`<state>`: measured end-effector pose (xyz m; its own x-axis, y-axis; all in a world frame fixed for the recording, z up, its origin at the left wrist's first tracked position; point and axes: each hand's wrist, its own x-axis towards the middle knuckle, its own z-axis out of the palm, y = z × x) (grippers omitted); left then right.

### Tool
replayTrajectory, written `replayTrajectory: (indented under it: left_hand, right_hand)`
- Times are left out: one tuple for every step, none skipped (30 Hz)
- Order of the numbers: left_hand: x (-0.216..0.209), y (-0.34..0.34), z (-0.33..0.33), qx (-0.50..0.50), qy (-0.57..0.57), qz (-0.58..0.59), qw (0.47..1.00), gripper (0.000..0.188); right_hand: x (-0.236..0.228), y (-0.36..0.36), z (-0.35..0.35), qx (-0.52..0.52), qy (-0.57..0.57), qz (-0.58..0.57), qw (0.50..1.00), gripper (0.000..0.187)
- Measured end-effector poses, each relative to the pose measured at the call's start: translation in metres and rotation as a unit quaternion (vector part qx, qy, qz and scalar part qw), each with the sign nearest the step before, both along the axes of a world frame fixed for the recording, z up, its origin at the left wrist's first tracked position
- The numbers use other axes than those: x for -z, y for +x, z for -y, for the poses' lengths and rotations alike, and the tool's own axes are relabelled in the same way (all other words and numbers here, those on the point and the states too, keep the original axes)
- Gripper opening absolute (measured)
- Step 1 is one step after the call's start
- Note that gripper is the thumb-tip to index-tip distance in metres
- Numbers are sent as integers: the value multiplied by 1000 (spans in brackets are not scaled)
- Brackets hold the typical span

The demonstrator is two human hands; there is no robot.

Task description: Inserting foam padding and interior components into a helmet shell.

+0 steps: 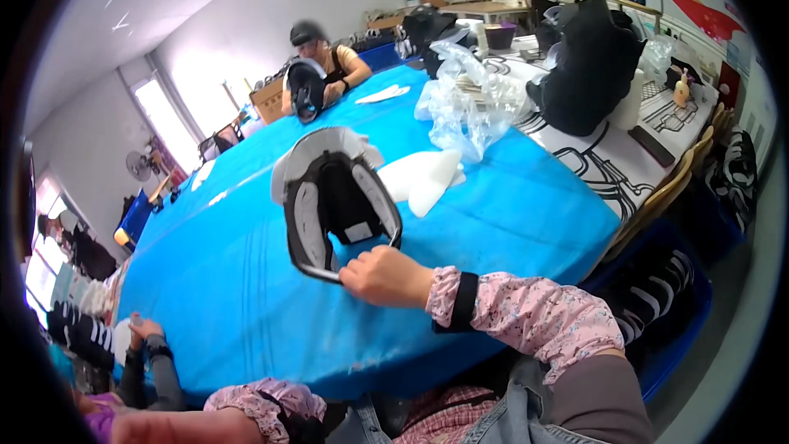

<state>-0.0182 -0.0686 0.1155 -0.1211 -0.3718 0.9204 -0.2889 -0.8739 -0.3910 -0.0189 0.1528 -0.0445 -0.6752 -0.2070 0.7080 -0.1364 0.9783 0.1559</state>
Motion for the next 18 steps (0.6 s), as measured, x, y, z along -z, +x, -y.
replayTrajectory:
  left_hand:
    - [6,-8,-3,13,5,-3,1000,27]
    - [13,-14,-6,-140,-62,66,986,23]
    - [20,-24,-15,-288,-130,133,939,19]
    - [33,-43,-30,-342,-180,116,915,17]
    - [52,-66,-51,-395,-230,98,884,18]
    - [76,-87,-86,-519,-322,54,790,17]
    - [75,-84,-120,-602,-360,20,712,15]
    - [89,-98,-135,-678,-324,-60,657,16]
    - [102,-114,-147,-742,-284,-140,590,17]
    - [109,-125,-152,-740,-287,-138,592,17]
    - [118,-132,-152,-749,-289,-152,577,19]
    - [126,-136,-153,-758,-291,-166,560,21]
    - [128,-138,-150,-756,-297,-167,559,21]
    - [129,-141,-147,-765,-282,-181,550,24]
    - [130,-143,-143,-773,-267,-196,541,28]
    - [131,-138,-145,-773,-266,-176,548,34]
    - [129,-137,-141,-773,-269,-177,547,34]
    - [126,-135,-135,-764,-282,-190,549,37]
  right_hand:
    - [0,-2,0,1,4,-4,1000,17]
    - [0,-5,-3,-7,3,-5,1000,18]
    - [2,-10,-5,-14,4,-10,1000,19]
    - [-2,-16,-2,-37,-7,-15,999,16]
    - [-7,-22,0,-61,-18,-20,998,14]
    - [-5,-23,-11,-61,-31,-18,997,15]
    - [-4,-23,-23,-64,-46,-17,997,16]
    - [-6,-26,-32,-103,-70,-41,991,17]
    - [-4,-27,-36,-102,-70,-35,992,17]
    - [-2,-28,-41,-90,-70,-52,992,18]
    - [-2,-27,-43,-80,-73,-68,992,18]
    - [-1,-26,-43,-78,-79,-94,989,19]
    - [-4,-22,-42,-78,-85,-90,989,19]
    - [-8,-16,-44,-76,-93,-82,989,19]
    - [-10,-11,-46,-75,-102,-75,989,19]
    - [-13,-8,-47,-81,-106,-78,988,19]
    - [-17,-4,-46,-81,-108,-75,988,19]
    - [-21,-1,-42,-104,-107,-77,986,21]
